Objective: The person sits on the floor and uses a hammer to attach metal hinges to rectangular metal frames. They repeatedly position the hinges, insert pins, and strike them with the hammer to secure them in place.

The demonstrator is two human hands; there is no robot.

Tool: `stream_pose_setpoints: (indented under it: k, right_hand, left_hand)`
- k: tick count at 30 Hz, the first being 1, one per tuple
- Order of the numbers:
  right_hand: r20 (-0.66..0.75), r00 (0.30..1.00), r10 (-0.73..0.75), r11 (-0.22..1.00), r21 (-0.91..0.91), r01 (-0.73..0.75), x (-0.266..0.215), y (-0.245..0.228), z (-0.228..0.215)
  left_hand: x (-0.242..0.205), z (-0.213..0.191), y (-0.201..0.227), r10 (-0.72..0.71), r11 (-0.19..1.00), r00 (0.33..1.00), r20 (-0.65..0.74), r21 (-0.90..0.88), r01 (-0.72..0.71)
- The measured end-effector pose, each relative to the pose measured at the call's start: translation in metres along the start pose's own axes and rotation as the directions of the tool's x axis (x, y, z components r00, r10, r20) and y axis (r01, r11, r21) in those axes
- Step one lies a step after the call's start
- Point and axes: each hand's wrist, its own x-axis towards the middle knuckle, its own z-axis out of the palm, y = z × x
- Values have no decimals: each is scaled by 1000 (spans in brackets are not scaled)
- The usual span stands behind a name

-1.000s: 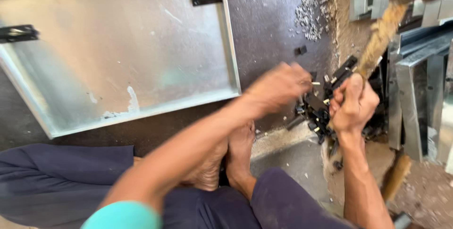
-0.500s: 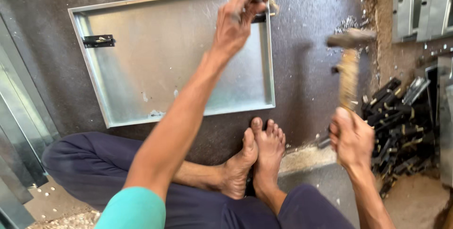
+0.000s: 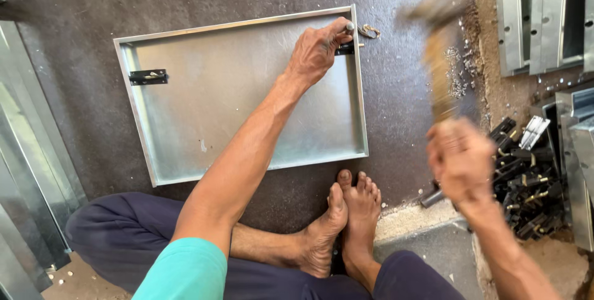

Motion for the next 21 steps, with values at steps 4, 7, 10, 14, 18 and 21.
stream_pose_setpoints:
  k: [4, 7, 10, 14, 18, 21]
  right_hand:
    - [-113, 879, -464, 886, -62, 460, 23, 0, 6]
    - [78, 831, -550, 668, -556, 494, 27, 7, 23]
    - [36, 998, 42, 971, -238, -32, 12, -12, 25]
    - [-38, 994, -100, 982, -166, 93, 15, -16, 29]
    - [66, 994, 83, 946, -319, -58, 22, -13, 27]
    - [-32, 992, 118, 970, -208, -122, -4, -8, 3]
  left_hand:
    - [-5, 4, -3, 114, 993, 990, -87, -14, -115]
    - [-9, 6, 0, 77, 997, 993, -87, 21, -76]
    - [-16, 5, 2, 51, 998, 997, -62, -21, -52]
    - [-13, 13, -15, 146, 989, 981, -127, 19, -145]
    - [-6, 7, 0, -25, 999, 996, -90, -22, 23]
    - [1, -9, 22, -142, 990, 984, -109, -25, 140]
